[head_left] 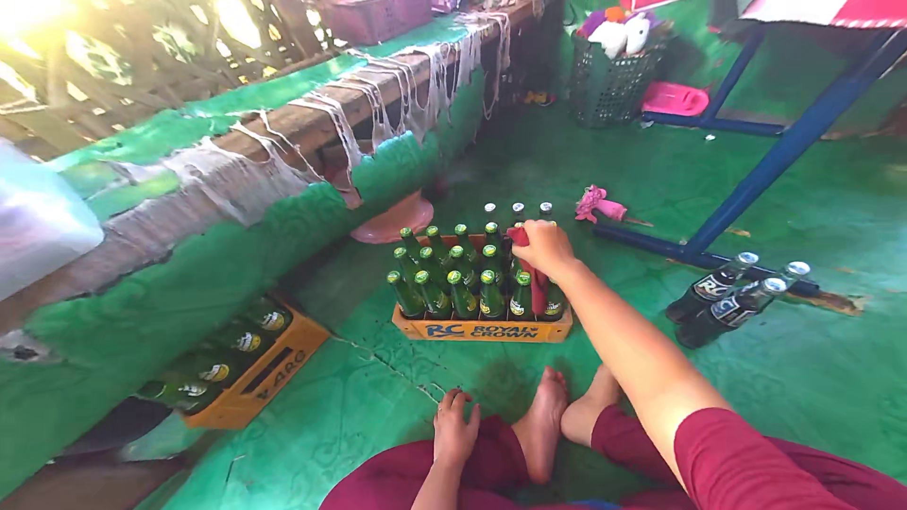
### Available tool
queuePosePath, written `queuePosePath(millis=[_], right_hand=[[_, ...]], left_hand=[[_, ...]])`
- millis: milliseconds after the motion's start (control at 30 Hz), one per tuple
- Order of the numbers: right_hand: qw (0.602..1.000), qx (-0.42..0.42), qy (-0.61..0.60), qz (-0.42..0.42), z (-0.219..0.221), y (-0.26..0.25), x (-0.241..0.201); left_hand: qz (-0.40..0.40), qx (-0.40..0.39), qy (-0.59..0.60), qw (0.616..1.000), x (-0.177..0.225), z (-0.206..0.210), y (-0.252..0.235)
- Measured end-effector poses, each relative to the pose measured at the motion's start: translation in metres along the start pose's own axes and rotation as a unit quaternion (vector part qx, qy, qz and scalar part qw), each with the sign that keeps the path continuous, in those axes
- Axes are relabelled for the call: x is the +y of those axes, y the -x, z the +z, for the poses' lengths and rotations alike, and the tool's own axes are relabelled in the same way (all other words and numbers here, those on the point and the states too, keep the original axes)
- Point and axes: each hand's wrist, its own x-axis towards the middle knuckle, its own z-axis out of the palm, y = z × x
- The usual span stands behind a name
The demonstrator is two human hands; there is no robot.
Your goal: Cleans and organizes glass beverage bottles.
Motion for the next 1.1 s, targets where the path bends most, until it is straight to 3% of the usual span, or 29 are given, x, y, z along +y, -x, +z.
queuePosePath(millis=[133,233,300,400,533,600,733,833,900,1000,1100], right_hand=[[0.968,0.23,-0.013,-0.096,-0.063,0.058,-0.013],[0.876,0.432,-0.043,-0.208,-0.098,0.101,-0.014],[0.831,0.476,-0.075,-0.277,-0.106,0.123,-0.015],[0.849,0.411,-0.108,-0.314,-0.081,0.139,-0.024],[0.931,0.194,-0.085,-0.298,0.027,0.135,-0.037],[0.942,0.1,-0.065,-0.313,0.082,0.138,-0.04],[0.907,0.168,-0.114,-0.369,0.139,0.143,-0.048],[0.901,0.143,-0.319,-0.258,0.146,0.145,-0.048],[0.865,0.14,-0.472,-0.098,0.151,0.146,-0.051],[0.754,0.103,-0.628,0.166,0.155,0.142,-0.065],[0.671,0.082,-0.682,0.279,0.161,0.143,-0.08]], left_hand=[[0.049,0.051,0.04,0.997,-0.003,0.003,0.003],[0.124,0.14,0.082,0.979,-0.007,0.006,0.0],[0.151,0.184,0.107,0.965,-0.004,0.006,-0.003],[0.17,0.219,0.154,0.948,0.005,-0.001,-0.006],[0.189,0.21,0.203,0.937,0.014,-0.009,-0.005],[0.198,0.165,0.216,0.942,0.015,-0.014,-0.003],[0.192,0.127,0.207,0.951,0.009,-0.016,-0.004],[0.177,0.121,0.195,0.957,0.012,-0.03,-0.004],[0.186,0.103,0.202,0.956,0.019,-0.041,-0.006],[0.215,0.084,0.211,0.95,0.026,-0.048,-0.012],[0.226,0.13,0.227,0.938,0.025,-0.048,-0.019]])
